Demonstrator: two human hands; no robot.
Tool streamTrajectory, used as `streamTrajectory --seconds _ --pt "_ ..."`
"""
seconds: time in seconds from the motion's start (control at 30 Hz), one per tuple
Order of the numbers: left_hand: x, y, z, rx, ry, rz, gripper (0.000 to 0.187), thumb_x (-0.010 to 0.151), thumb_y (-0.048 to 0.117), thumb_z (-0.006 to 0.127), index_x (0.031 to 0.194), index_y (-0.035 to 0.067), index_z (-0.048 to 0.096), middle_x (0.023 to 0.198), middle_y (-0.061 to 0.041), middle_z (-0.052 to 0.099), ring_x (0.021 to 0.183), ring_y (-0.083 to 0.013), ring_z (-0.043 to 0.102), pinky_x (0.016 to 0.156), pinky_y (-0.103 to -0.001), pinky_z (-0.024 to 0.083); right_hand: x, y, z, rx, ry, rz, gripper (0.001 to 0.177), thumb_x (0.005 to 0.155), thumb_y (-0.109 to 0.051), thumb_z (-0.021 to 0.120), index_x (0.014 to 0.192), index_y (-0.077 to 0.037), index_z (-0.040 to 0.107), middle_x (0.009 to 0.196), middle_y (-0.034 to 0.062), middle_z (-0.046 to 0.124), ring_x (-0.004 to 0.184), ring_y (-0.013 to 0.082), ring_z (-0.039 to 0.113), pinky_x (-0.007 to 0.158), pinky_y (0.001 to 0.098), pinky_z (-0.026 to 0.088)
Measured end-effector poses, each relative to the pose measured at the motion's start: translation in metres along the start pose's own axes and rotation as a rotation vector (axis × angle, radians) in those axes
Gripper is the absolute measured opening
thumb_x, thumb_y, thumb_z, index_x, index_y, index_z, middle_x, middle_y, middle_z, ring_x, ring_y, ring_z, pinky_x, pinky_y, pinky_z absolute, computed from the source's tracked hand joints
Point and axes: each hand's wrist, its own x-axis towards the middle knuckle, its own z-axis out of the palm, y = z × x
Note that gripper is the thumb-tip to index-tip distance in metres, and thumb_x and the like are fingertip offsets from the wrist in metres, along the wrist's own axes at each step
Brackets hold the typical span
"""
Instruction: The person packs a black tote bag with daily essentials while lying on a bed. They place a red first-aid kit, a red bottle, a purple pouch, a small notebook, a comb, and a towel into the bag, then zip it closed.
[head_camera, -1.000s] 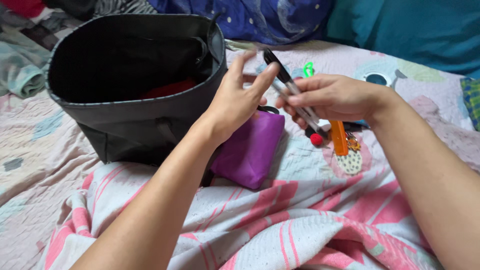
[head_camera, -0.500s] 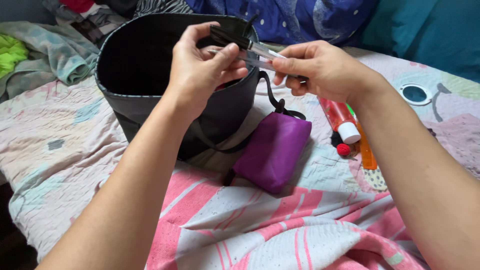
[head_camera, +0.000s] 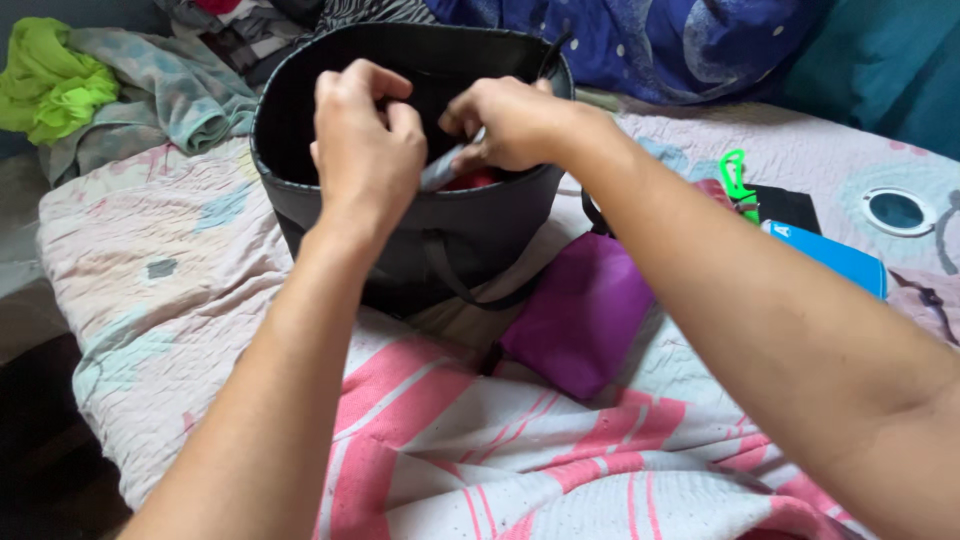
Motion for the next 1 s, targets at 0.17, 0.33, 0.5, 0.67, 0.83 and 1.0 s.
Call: streamTrajectory --seconds 0.17,0.33,0.5,0.67,0.83,1.0 --pt "-0.012 0.025 0.004 -0.203 -0.016 0.184 0.012 0.091 -0.002 0.064 0.097 0.006 0.071 0.102 -0.006 0.061 0.084 -0.0179 0.067 0.077 -0.033 0.05 -0.047 0.075 0.022 0.075 0.705 0.003 0.013 0.092 -0.016 0.073 0.104 -0.012 0.077 0.105 0.0081 0.069 0.105 0.0277 0.067 0.092 0.0408 0.051" --pt "-0.016 0.057 0.03 -0.563 -0.017 0.268 0.019 0.095 -0.014 0.059 0.094 0.003 0.069 0.098 -0.003 0.058 0.079 -0.0098 0.058 0.069 -0.024 0.046 -0.202 0.155 0.053 -0.245 0.782 0.653 0.068 0.084 -0.021 0.081 0.138 -0.001 0.044 0.126 0.035 0.053 0.111 0.0537 0.053 0.089 0.0592 0.046" --pt "-0.04 0.086 0.06 -0.715 -0.177 0.179 0.02 0.089 -0.014 0.056 0.092 0.002 0.068 0.09 -0.004 0.059 0.071 -0.009 0.057 0.061 -0.026 0.045 -0.302 0.175 0.122 -0.245 0.318 0.933 0.062 0.089 -0.033 0.075 0.138 -0.005 0.047 0.121 0.0344 0.059 0.108 0.053 0.06 0.094 0.0587 0.049" --pt "-0.075 0.104 0.077 -0.661 -0.533 0.194 0.019 0.087 -0.008 0.058 0.094 0.004 0.072 0.09 -0.006 0.07 0.073 -0.012 0.066 0.067 -0.029 0.055 -0.264 0.213 0.081 -0.127 0.609 0.846 0.027 0.106 -0.029 0.064 0.121 -0.007 0.068 0.116 0.0244 0.077 0.105 0.0361 0.075 0.093 0.0436 0.059" --pt "-0.101 0.12 0.09 -0.696 -0.847 0.291 0.02 0.084 -0.004 0.056 0.096 0.001 0.071 0.093 -0.012 0.07 0.079 -0.0197 0.068 0.074 -0.032 0.056 -0.244 0.223 0.077 0.143 0.079 1.058 0.08 0.086 -0.05 0.08 0.143 -0.005 0.045 0.118 0.0266 0.066 0.099 0.0395 0.074 0.086 0.0485 0.059" --pt "-0.109 0.113 0.08 -0.722 -0.891 0.271 0.018 0.085 -0.001 0.059 0.099 -0.001 0.07 0.094 -0.014 0.075 0.089 -0.0222 0.073 0.082 -0.033 0.057 -0.23 0.189 0.143 -0.179 -0.046 0.937 0.074 0.103 -0.071 0.05 0.122 -0.005 0.078 0.122 0.0256 0.071 0.122 0.0452 0.064 0.109 0.0579 0.046"
